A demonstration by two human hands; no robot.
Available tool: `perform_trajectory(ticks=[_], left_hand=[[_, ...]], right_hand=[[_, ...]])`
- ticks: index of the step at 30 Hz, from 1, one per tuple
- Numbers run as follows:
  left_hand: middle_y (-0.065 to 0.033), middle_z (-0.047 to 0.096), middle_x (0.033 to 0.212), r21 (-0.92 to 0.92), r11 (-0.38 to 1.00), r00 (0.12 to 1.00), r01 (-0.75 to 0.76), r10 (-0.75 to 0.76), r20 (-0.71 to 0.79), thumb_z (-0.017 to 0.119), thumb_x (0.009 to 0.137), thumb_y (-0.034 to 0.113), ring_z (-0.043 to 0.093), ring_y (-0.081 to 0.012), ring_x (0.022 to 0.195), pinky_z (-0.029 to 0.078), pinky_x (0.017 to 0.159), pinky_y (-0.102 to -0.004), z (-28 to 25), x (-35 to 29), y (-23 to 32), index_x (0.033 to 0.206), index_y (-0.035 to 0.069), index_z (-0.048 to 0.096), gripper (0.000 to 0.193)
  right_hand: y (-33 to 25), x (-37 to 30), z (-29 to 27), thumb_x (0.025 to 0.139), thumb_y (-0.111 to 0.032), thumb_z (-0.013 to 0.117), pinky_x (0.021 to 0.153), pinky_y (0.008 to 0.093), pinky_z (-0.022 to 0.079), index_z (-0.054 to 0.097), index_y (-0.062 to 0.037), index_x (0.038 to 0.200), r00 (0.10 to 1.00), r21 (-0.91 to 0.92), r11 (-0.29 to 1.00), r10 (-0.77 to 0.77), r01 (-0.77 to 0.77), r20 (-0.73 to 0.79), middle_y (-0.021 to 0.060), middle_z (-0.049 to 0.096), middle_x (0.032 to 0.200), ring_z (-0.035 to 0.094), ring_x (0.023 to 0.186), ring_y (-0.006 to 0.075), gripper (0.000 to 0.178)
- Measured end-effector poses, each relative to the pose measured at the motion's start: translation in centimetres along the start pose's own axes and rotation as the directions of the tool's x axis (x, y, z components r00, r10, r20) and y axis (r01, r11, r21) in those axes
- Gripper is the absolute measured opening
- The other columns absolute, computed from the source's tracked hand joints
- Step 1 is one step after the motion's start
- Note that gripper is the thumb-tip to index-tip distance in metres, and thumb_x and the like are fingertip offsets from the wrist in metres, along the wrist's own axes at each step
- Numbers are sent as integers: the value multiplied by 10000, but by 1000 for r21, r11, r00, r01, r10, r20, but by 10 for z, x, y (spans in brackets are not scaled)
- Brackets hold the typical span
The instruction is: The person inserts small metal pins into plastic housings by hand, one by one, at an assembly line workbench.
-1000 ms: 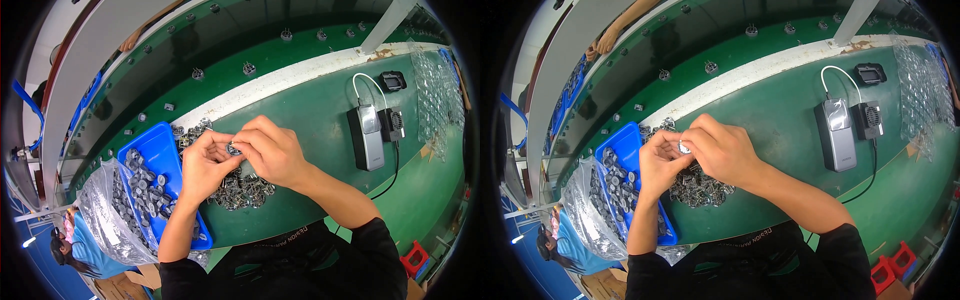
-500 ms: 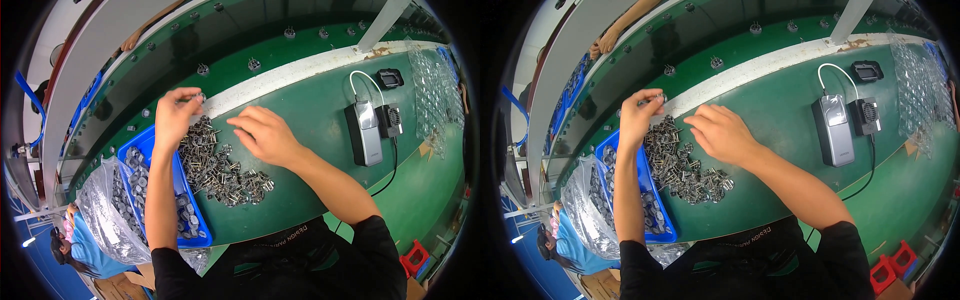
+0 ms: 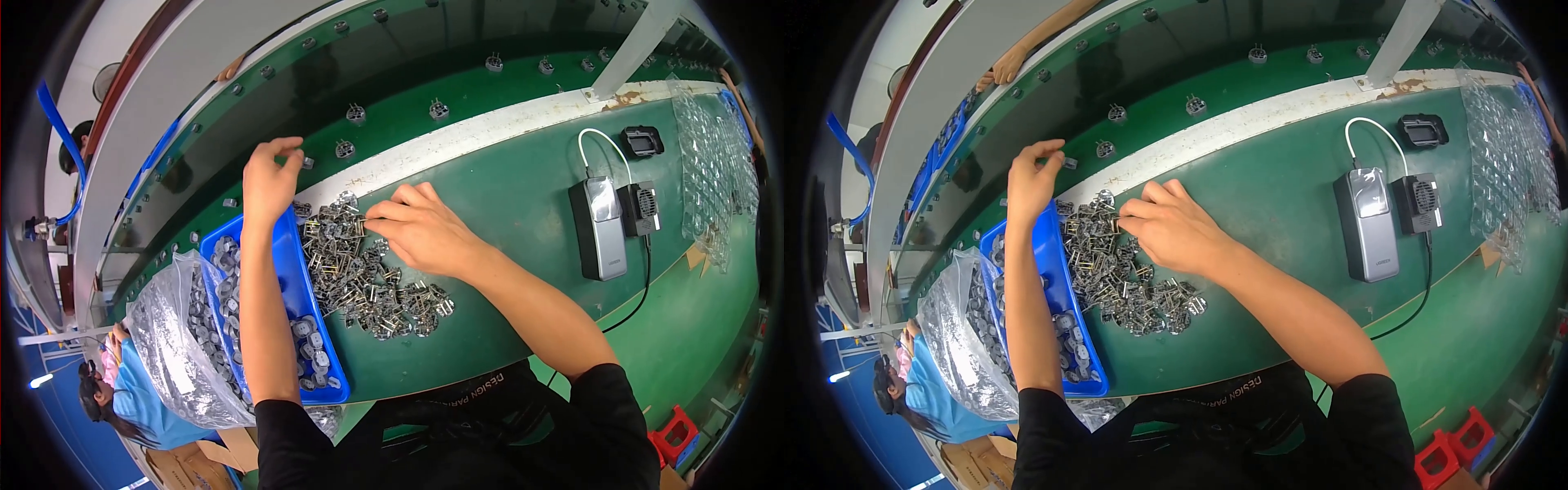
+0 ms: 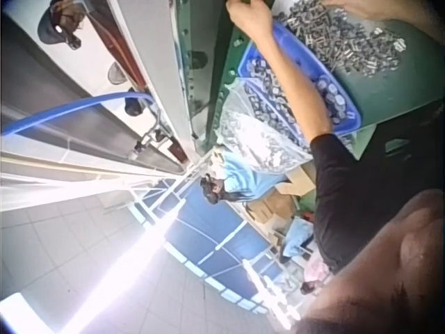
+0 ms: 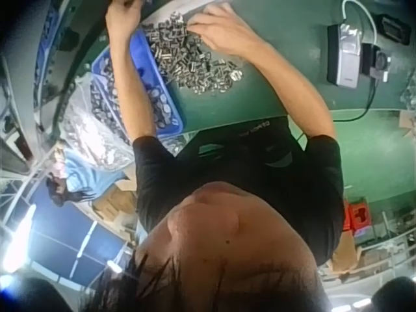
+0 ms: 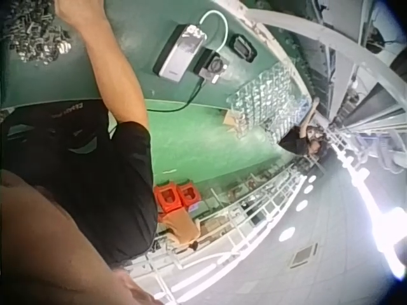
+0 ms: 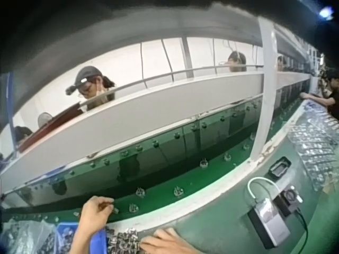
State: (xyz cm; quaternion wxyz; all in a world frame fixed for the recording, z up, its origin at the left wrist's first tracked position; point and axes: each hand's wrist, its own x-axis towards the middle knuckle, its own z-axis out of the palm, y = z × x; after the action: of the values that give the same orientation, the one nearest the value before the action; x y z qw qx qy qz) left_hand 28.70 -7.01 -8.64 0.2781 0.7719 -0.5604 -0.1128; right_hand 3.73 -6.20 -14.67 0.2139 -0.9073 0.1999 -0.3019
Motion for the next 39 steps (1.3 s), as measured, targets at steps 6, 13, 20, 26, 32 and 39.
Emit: perform_trajectory(ticks=[6,13,20,26,32,39], left_hand=[[-188,689,1055,157,987,999,-17,12,34,716,813,219,655,-361,995,506,877,-421,10,-5,-13,1098,18,702,348],[-194,640,1041,250,958,990,-138,143,1,713,751,107,664,-346,898,522,844,-412,19,-1,-5,1088,26,712,346],[-97,592,952,-181,965,975,-188,205,84,696,775,-4,647,-133,722,523,701,-257,7,-67,44,1130,15,695,355],[-60,585,828,-379,925,979,2,75,189,755,736,11,588,-101,634,499,622,-224,-6,-110,55,1133,53,703,403],[-40,577,826,-370,927,974,-55,132,185,766,729,12,531,-94,645,464,585,-235,-14,-132,63,1123,67,708,402],[-32,545,786,-387,917,951,-94,198,239,774,738,45,506,-111,624,444,569,-252,-7,-135,59,1130,78,704,399]], right_hand=[[3,1,-7,747,-25,694,813,346,422,683,-84,906,986,52,999,7,2,-167,27,602,889,553,867,218,170],[-6,-3,-28,694,-9,648,652,382,490,649,-48,850,964,24,991,135,-133,-228,62,533,804,573,742,253,161],[3,-17,-44,705,-42,633,678,404,508,644,-60,824,987,-207,968,152,-140,44,79,524,802,583,757,283,121],[2,-16,-55,757,-17,611,682,402,505,670,-63,880,978,12,987,155,-158,141,86,542,799,596,773,286,144],[-11,-5,-58,812,-50,672,645,348,506,654,-61,890,927,441,816,319,-375,198,71,599,860,615,740,234,80],[-24,-4,-46,905,-29,653,637,257,507,669,0,1081,874,789,487,468,-375,127,62,634,948,623,777,121,179]])
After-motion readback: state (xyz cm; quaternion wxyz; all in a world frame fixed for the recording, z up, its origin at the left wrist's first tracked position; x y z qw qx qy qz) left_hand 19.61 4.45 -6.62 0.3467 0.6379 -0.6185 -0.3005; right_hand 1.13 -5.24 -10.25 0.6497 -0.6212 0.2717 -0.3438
